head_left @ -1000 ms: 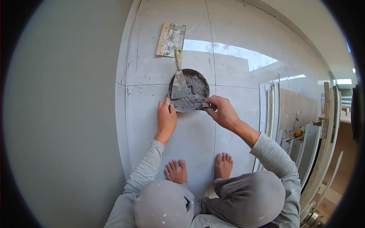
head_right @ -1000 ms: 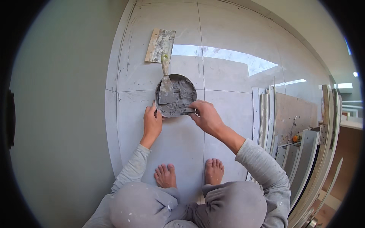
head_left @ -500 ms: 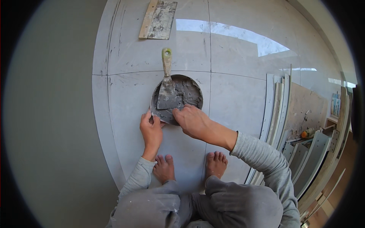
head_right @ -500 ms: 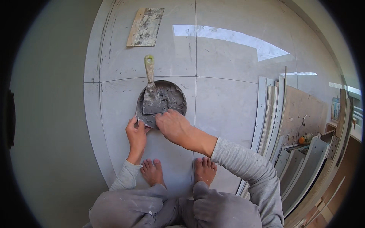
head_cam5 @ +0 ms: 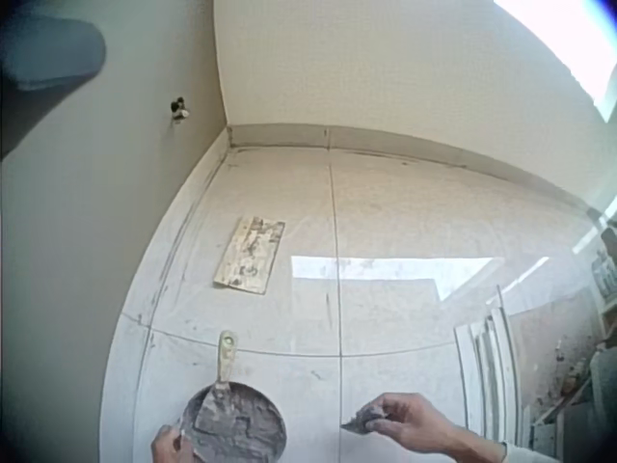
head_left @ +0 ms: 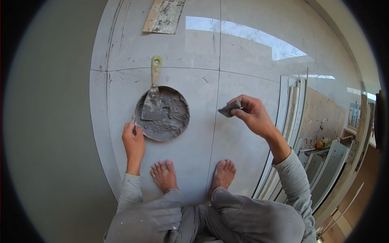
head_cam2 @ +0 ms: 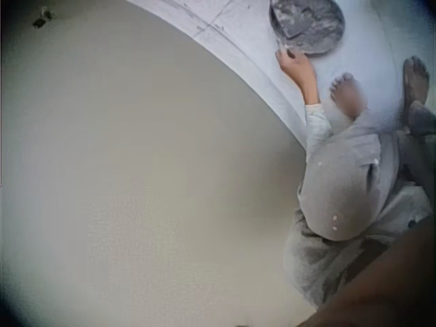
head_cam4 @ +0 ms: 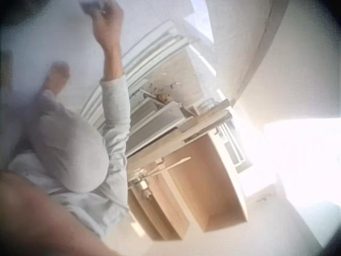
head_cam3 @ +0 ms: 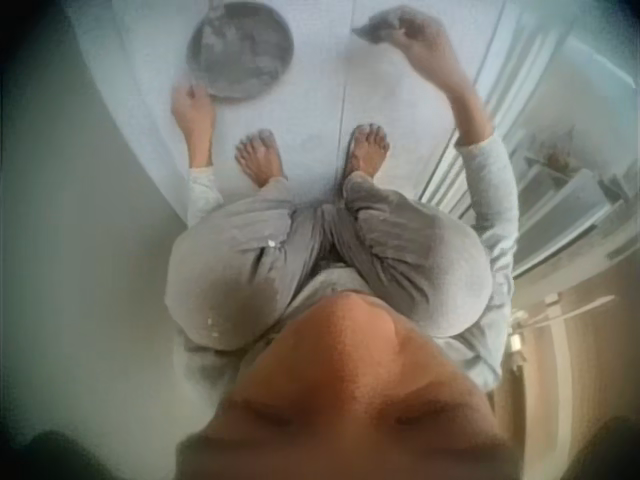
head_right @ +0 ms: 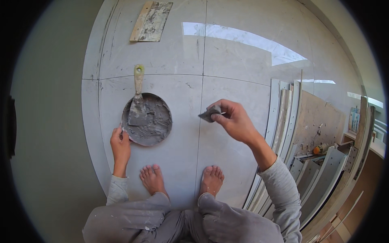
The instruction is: The person applies grout to the seams between floor tiles using a small scraper, taking material from a bowl and pressing it into the gaps.
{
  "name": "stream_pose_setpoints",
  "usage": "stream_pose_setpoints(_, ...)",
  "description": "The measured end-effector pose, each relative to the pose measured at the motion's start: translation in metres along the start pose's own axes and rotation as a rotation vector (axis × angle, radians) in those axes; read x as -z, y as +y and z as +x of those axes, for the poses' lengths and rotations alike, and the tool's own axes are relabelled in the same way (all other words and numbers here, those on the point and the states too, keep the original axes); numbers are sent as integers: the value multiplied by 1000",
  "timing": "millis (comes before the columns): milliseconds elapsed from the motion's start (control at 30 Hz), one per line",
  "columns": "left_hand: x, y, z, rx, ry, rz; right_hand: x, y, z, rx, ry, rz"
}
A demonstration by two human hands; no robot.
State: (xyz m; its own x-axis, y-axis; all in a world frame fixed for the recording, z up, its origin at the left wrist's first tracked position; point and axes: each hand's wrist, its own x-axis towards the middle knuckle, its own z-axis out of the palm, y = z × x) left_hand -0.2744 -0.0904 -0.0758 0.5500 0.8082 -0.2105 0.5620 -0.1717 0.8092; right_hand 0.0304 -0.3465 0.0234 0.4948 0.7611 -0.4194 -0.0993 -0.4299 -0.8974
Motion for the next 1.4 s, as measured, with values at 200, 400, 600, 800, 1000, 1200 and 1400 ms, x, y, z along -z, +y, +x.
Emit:
stream_pose_setpoints(200, 10, -20, -17, 252, 169, -238, 18, -10, 52, 465, 79, -725)
stream_pose_setpoints(400, 7, 7, -51, 410, 143, -351, 39, 15, 74, 811, -178, -1082)
stream_pose_setpoints(600, -3, 10, -63, 466, 207, -393, 28, 14, 63, 874, -202, -1060)
stream_pose_setpoints(800, -5, 6, -68, 447, 261, -384, 28, 22, 42, 724, -409, -1210)
stream_pose_setpoints(1000, -10, 9, -69, 434, 252, -368, 9, 36, 31, 853, -180, -1125)
stream_pose_setpoints(1200, 4, 15, -77, 432, 267, -335, 4, 1, 52, 520, -46, -872)
stream_pose_setpoints(1400, -1, 16, -79, 427, 238, -332, -17, 24, 61, 622, 178, -965)
